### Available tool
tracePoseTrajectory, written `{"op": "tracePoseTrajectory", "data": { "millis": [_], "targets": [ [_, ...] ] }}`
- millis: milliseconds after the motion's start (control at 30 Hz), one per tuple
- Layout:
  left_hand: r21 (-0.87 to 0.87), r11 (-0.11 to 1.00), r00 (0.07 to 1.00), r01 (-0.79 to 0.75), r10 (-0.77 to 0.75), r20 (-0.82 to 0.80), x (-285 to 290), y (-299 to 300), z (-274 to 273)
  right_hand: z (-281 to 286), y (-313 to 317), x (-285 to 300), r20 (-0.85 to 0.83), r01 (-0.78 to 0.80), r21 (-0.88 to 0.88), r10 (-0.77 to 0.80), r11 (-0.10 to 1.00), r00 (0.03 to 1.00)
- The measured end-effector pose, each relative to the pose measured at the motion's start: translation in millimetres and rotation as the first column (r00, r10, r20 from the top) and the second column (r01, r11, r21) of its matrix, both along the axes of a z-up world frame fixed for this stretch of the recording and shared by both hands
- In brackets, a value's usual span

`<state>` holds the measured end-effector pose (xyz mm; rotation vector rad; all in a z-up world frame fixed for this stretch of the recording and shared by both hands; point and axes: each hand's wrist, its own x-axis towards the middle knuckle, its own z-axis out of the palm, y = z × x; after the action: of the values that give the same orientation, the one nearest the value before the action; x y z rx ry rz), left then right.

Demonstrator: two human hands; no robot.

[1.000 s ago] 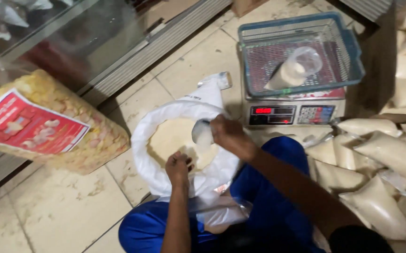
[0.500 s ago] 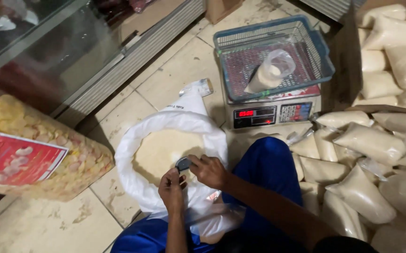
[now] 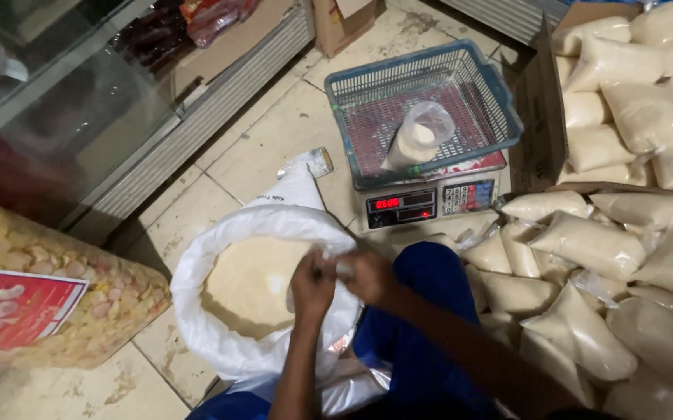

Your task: Scooping powder from a large bulk sack into smaller plastic bags and weighing them on a digital scale for individual sale.

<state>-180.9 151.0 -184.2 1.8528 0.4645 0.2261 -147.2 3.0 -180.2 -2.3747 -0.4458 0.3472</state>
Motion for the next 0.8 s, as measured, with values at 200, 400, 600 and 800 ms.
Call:
{"op": "tracePoseTrajectory", "data": {
  "millis": [200,400,600,800],
  "targets": [
    [0.021,0.979,0.959,0.205,-0.205,0.197,98,-57,76,93,-96,63,0.385,0.189,0.242,-0.273,0.952,0.882],
    [0.011,0.974,0.967,0.227,-0.227,0.116,179,-114,111,142,-176,129,0.498,0.351,0.345,-0.487,0.871,0.718],
    [0.038,0.962,0.941,0.272,-0.257,-0.218,243,-139,104,173,-164,168,-0.103,0.47,0.556,-0.504,0.685,0.857],
    [0.12,0.934,0.896,0.337,-0.278,-0.345,241,-152,121,115,-164,213,-0.578,0.635,0.426,-0.346,0.645,0.739]
  ]
}}
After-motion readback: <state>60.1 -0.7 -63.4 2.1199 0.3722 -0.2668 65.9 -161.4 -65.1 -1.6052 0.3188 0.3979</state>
